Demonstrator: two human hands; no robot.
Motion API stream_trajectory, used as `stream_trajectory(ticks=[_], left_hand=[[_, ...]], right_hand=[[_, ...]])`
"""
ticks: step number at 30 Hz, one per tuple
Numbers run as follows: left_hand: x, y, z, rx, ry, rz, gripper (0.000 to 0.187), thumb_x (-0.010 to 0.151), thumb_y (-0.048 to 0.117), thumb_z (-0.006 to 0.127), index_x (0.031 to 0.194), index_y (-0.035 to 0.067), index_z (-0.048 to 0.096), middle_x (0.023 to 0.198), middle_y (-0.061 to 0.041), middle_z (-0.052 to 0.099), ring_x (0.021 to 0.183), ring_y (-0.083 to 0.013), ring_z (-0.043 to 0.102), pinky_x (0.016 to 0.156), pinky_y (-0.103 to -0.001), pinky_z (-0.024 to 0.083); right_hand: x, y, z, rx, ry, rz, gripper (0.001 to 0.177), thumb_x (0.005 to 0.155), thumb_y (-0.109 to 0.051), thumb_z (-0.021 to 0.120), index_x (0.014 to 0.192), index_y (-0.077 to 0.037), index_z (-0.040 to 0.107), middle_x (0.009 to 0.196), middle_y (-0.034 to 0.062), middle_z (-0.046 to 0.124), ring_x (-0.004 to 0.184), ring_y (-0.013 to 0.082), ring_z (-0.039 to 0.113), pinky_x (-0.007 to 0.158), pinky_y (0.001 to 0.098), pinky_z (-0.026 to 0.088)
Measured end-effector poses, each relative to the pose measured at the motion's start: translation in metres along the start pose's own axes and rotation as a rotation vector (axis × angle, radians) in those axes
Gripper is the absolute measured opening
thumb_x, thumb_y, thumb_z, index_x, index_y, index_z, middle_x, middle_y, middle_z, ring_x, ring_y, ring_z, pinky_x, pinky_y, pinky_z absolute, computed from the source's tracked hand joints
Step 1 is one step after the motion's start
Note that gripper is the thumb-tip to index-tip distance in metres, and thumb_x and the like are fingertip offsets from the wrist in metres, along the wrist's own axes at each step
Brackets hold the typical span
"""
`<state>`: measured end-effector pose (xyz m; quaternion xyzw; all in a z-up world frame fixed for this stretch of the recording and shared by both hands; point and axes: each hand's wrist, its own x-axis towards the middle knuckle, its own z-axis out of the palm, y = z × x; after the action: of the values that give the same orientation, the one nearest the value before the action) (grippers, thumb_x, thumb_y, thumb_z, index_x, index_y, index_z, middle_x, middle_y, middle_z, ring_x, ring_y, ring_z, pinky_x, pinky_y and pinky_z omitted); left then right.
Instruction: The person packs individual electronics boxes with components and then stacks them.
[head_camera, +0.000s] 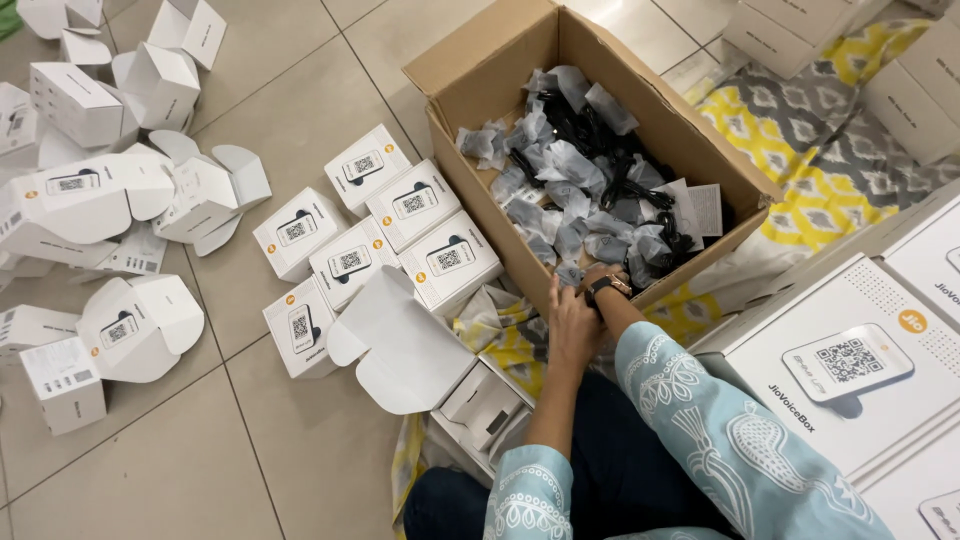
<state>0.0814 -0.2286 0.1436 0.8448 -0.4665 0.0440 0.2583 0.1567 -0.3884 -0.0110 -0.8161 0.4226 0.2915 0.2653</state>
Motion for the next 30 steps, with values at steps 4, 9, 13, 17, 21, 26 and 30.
stream_trajectory(ticks=[4, 9, 13, 17, 21, 26, 30], left_hand=[[0.001, 0.001, -0.005, -0.022, -0.011, 0.009, 0.036, 0.071, 0.032, 0.086, 0.097, 0.008, 0.079, 0.094, -0.009, 0.070, 0.104, -0.0326, 0.060, 0.125, -0.061, 0.020], [0.003, 0.005, -0.010, 0.000, -0.063, -0.014, 0.033, 0.070, 0.034, 0.087, 0.087, 0.006, 0.080, 0.096, -0.012, 0.070, 0.109, -0.0326, 0.060, 0.126, -0.059, 0.021], [0.007, 0.003, -0.004, 0.036, -0.074, -0.009, 0.033, 0.067, 0.036, 0.085, 0.082, 0.008, 0.080, 0.103, -0.013, 0.069, 0.114, -0.0329, 0.058, 0.125, -0.059, 0.020], [-0.003, 0.001, 0.004, 0.079, 0.016, 0.016, 0.026, 0.070, 0.034, 0.082, 0.082, 0.012, 0.081, 0.110, -0.013, 0.068, 0.119, -0.0332, 0.056, 0.124, -0.059, 0.019], [-0.003, 0.000, 0.006, 0.090, 0.038, 0.027, 0.023, 0.075, 0.033, 0.082, 0.081, 0.012, 0.080, 0.109, -0.012, 0.068, 0.122, -0.0336, 0.056, 0.125, -0.058, 0.019], [0.002, 0.004, -0.006, 0.076, -0.124, -0.040, 0.035, 0.069, 0.037, 0.088, 0.077, 0.005, 0.079, 0.101, -0.011, 0.066, 0.114, -0.0325, 0.057, 0.127, -0.056, 0.019], [0.003, 0.001, -0.002, 0.091, -0.138, -0.043, 0.036, 0.071, 0.039, 0.090, 0.077, 0.005, 0.079, 0.095, -0.011, 0.064, 0.110, -0.0320, 0.057, 0.127, -0.056, 0.019]], right_hand=[[-0.009, 0.005, -0.004, 0.079, -0.009, -0.029, 0.103, 0.073, -0.075, 0.078, 0.144, -0.003, 0.058, 0.148, 0.0214, 0.058, 0.133, 0.0356, 0.059, 0.108, 0.0446, 0.050], [0.065, 0.021, 0.031, 0.478, -0.006, -0.110, 0.090, 0.082, -0.074, 0.061, 0.136, -0.002, 0.068, 0.138, 0.0238, 0.068, 0.123, 0.0337, 0.066, 0.102, 0.0433, 0.052], [-0.011, -0.010, -0.032, 1.448, -0.158, -0.119, 0.092, 0.080, -0.076, 0.060, 0.146, -0.014, 0.050, 0.136, 0.0116, 0.055, 0.124, 0.0342, 0.055, 0.095, 0.0548, 0.049], [-0.073, -0.041, -0.077, 1.637, -0.233, -0.281, 0.090, 0.074, -0.072, 0.074, 0.140, -0.013, 0.057, 0.124, 0.0075, 0.063, 0.116, 0.0319, 0.061, 0.094, 0.0563, 0.053], [0.012, -0.046, -0.065, 1.185, 0.242, -0.035, 0.085, 0.065, -0.053, 0.089, 0.124, 0.002, 0.061, 0.124, 0.0126, 0.064, 0.111, 0.0335, 0.073, 0.083, 0.0561, 0.063], [-0.028, -0.024, -0.116, 0.179, 0.617, -0.020, 0.057, 0.079, -0.050, 0.082, 0.116, -0.008, 0.076, 0.164, 0.0208, 0.027, 0.155, 0.0395, 0.015, 0.119, 0.0609, 0.026], [0.026, 0.015, -0.124, -0.059, 0.459, 0.059, 0.059, 0.083, -0.056, 0.078, 0.120, -0.010, 0.077, 0.172, 0.0188, 0.006, 0.158, 0.0394, 0.000, 0.121, 0.0614, 0.013]])
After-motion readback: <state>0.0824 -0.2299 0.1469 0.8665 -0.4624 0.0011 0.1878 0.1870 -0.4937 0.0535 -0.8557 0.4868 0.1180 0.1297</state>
